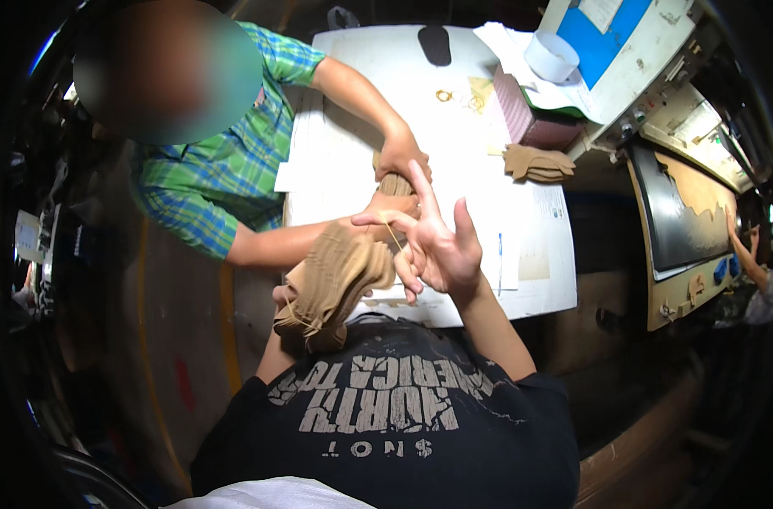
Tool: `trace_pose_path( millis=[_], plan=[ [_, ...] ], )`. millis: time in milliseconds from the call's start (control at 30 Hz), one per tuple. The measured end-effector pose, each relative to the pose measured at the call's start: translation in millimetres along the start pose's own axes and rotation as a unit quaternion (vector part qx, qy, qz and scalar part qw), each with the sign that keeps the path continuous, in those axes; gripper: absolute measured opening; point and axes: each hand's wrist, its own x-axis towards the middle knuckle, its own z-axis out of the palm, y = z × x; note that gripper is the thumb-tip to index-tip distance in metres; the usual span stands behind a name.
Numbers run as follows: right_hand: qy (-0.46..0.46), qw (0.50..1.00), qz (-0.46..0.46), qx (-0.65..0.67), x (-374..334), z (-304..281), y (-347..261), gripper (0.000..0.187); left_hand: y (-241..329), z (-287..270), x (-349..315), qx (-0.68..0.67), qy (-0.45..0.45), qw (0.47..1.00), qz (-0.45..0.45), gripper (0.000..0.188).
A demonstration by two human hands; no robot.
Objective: The person handles small cardboard pieces, places them into a plastic bag, and writes on a piece of paper. They also interact with another person at a table, exchanging items and writing notes.
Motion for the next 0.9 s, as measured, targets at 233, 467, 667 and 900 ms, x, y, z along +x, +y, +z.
trace_pose_path(
  millis=[233,467,667,900],
  plan=[
    [-0.004,1.0,-0.016,-0.006,-0.7,2.6,11.7,0.09,1.5,5.4,-31.0,0.065,0.117,0.991,-0.013,0.051],
    [0.057,0.995,0.075,-0.017,6.4,-10.7,23.5,0.082,-7.6,9.3,-54.9,0.158,0.225,0.958,-0.083,0.043],
    [-0.041,0.996,0.065,-0.046,-2.8,-29.7,29.6,0.081,2.6,17.0,-57.6,0.261,0.342,0.892,-0.14,0.038],
    [-0.016,0.956,0.12,-0.268,-15.4,-7.2,48.4,0.095,-20.5,-18.6,-42.6,0.493,0.337,0.792,-0.125,0.038]
  ],
)
